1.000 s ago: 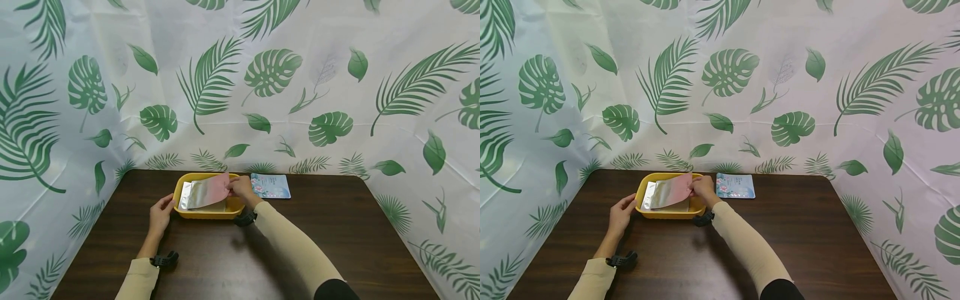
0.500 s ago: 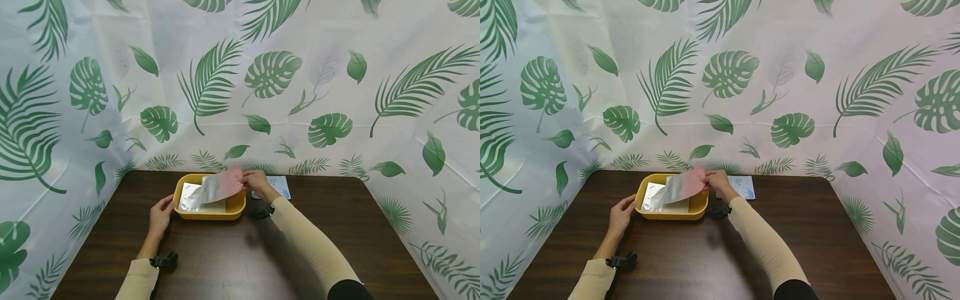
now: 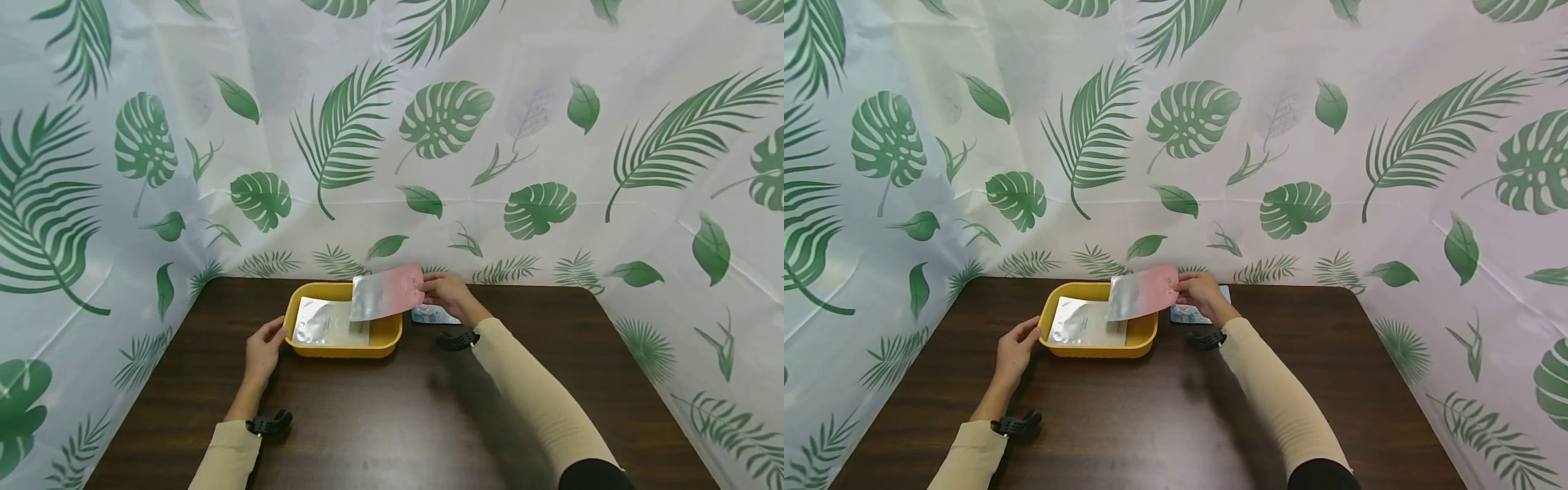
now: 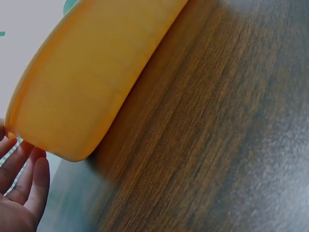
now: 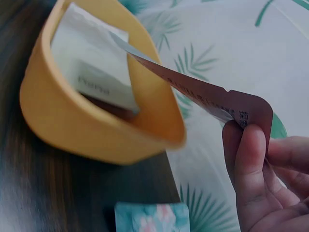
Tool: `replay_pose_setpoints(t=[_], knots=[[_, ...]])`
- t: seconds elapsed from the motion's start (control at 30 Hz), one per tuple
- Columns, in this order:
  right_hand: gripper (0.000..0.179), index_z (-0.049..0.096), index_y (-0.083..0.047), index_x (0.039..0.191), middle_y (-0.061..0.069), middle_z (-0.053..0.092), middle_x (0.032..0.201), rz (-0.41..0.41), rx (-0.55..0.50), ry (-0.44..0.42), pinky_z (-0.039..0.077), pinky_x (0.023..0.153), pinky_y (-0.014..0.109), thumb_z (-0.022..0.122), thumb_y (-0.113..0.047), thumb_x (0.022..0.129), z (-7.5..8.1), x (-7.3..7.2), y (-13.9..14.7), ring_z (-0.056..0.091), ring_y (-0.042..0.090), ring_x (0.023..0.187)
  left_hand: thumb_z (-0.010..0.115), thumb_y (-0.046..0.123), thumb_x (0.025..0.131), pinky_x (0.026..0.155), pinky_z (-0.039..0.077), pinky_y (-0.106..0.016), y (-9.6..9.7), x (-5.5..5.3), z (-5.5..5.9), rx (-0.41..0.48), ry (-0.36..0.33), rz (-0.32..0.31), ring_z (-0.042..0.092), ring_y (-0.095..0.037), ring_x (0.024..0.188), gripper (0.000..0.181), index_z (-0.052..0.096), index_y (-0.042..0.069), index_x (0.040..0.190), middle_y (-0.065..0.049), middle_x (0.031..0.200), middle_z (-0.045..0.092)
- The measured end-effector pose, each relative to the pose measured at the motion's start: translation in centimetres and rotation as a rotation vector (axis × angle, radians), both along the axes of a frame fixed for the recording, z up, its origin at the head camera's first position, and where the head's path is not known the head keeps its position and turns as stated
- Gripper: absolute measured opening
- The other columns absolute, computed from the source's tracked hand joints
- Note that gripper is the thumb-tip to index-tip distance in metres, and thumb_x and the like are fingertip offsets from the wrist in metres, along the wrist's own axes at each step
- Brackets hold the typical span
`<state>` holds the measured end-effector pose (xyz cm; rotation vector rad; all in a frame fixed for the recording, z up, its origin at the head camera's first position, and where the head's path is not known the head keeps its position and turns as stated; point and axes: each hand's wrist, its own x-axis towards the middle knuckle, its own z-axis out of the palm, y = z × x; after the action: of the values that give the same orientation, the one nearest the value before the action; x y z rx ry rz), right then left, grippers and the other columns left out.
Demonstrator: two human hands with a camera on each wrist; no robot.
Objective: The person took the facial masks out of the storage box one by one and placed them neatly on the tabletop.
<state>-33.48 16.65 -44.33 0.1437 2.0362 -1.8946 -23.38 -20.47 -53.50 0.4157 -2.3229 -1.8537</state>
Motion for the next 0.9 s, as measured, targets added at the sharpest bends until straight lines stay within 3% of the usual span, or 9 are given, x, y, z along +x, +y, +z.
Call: replay_pose_setpoints(t=[0.2, 0.43, 0.6, 0.9], knots=[[0.040, 0.051, 0.008, 0.133, 0.000, 0.067, 0.086, 0.024, 0.014, 0.011, 0.058, 0.068, 0.023, 0.058, -0.007, 0.097, 0.2, -0.4, 2.4, 0.067, 0.011, 0.071, 0.055, 0.020, 0.100, 0.074, 0.045, -0.003, 0.1, 0.0, -0.1, 0.009, 0.007, 0.009, 0.054, -0.018, 0.112, 0.039, 0.055, 0.003, 0.136, -0.017, 0.138, 0.055], [0.044, 0.047, 0.007, 0.138, -0.003, 0.067, 0.088, 0.018, 0.005, 0.033, 0.058, 0.071, 0.022, 0.056, -0.009, 0.098, 0.1, -0.6, 5.2, 0.067, 0.009, 0.075, 0.057, 0.015, 0.099, 0.073, 0.049, -0.006, -0.1, -0.1, -0.3, 0.030, 0.072, 0.012, 0.055, 0.004, 0.090, 0.037, 0.057, 0.001, 0.133, -0.020, 0.133, 0.059], [0.045, 0.046, 0.007, 0.139, -0.005, 0.069, 0.084, -0.002, 0.039, 0.039, 0.058, 0.071, 0.022, 0.056, -0.009, 0.098, 0.0, -0.9, 7.1, 0.067, 0.007, 0.073, 0.057, 0.016, 0.099, 0.073, 0.049, -0.006, -0.2, -0.2, -0.1, 0.017, 0.076, 0.008, 0.054, 0.004, 0.090, 0.038, 0.057, 0.000, 0.133, -0.021, 0.134, 0.058], [0.044, 0.044, 0.009, 0.137, -0.006, 0.068, 0.081, -0.008, 0.040, 0.008, 0.055, 0.066, 0.020, 0.055, -0.010, 0.099, -0.1, -0.6, 10.9, 0.063, 0.007, 0.069, 0.056, 0.018, 0.100, 0.074, 0.048, -0.006, 0.0, -0.1, 0.1, 0.010, 0.015, 0.011, 0.055, 0.001, 0.096, 0.037, 0.057, 0.004, 0.133, -0.016, 0.137, 0.057]])
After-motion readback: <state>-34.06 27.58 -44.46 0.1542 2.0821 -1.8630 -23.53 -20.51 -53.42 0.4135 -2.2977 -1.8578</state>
